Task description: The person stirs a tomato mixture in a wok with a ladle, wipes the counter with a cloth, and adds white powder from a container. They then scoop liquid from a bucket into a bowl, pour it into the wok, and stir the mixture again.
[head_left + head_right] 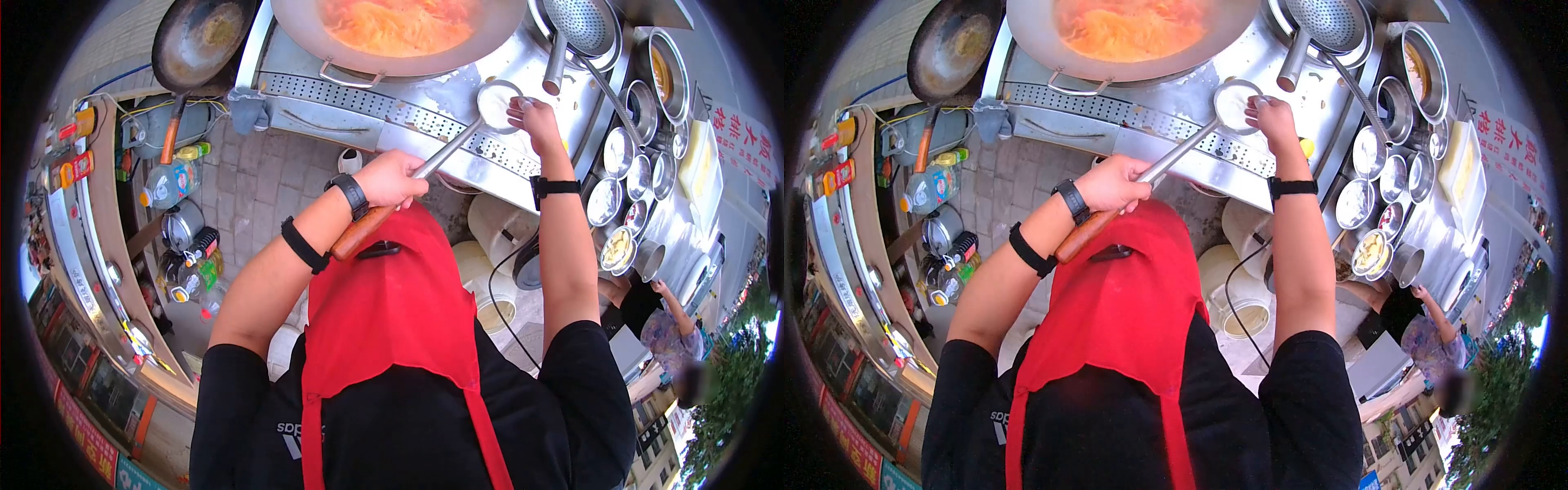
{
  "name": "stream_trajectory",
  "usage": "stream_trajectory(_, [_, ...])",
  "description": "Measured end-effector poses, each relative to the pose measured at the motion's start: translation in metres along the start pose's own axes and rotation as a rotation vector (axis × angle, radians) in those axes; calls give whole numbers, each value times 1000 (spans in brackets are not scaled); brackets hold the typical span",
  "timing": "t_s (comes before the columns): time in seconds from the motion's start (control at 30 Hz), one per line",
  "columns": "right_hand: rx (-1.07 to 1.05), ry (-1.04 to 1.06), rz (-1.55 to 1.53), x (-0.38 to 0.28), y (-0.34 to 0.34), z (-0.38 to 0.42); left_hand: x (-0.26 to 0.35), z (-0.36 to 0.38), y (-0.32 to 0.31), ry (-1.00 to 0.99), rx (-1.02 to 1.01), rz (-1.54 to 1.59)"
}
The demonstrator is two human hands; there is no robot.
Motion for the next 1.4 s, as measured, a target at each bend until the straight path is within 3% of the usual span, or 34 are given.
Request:
stream_trajectory(0.1, [61, 135, 180, 8, 22, 3, -2, -1, 0, 0, 0, 11])
stream_trajectory(0.2, [-89, 230, 370, 11, 14, 0, -2, -1, 0, 7, 6, 19])
stream_trajectory(0.27, [-154, 155, 88, 15, -11, -10, -3, 0, -3, 4, -2, 61])
stream_trajectory(0.33, [-118, 139, -2, 24, -33, -27, -2, -1, 1, -3, 8, 58])
stream_trajectory(0.47, [-126, 140, 227, 13, -52, -22, 1, 0, -2, 31, 15, 17])
stream_trajectory(0.5, [-188, 119, -32, 8, -52, -11, 3, 1, -1, 42, 16, 13])
stream_trajectory(0.6, [-52, 261, 117, -12, -26, 25, -2, 0, -2, 47, -11, -3])
stream_trajectory(0.7, [-54, 288, 107, -33, 3, 74, -2, 1, -2, 39, -18, -9])
stream_trajectory(0.8, [110, 290, 159, -43, 30, 114, -4, 0, -2, 18, -29, -16])
stream_trajectory(0.93, [266, 80, 367, 42, 61, 58, -6, -2, 2, 27, -27, -9])
stream_trajectory(1.0, [206, 168, 868, 64, 43, 43, -2, 0, -1, 28, -34, 20])
stream_trajectory(1.03, [210, 506, 583, 84, 38, 40, -2, 2, -1, 49, -20, 131])
stream_trajectory(1.1, [223, 293, 444, 51, 42, 63, 4, 4, 1, 48, -12, 190])
stream_trajectory(1.13, [413, 225, 564, 57, 57, 53, -13, -5, 6, 47, -52, 157])
stream_trajectory(1.17, [499, 112, 674, 21, 50, 85, -21, -8, 8, 68, -78, 224])
stream_trajectory(1.23, [306, 241, 787, 41, 61, 69, -3, 8, 7, 103, -53, 309])
stream_trajectory(1.27, [236, 494, 895, 53, 55, 72, -10, 6, 9, 83, -73, 281])
stream_trajectory(1.37, [208, 627, 878, -31, -2, 143, -18, 13, 11, 82, -71, 383])
stream_trajectory(1.4, [115, 525, 769, -62, -32, 164, -19, 16, 13, 83, -73, 453])
Point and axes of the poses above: each hand's wrist, its own z-axis away from the middle knuckle, its own y-axis out of the back of the hand, x = y × z, the point moved 1 cm from there along -z, towards the middle knuckle, and after that the axes turned 6 degrees about -y, right-handed, at the moved point
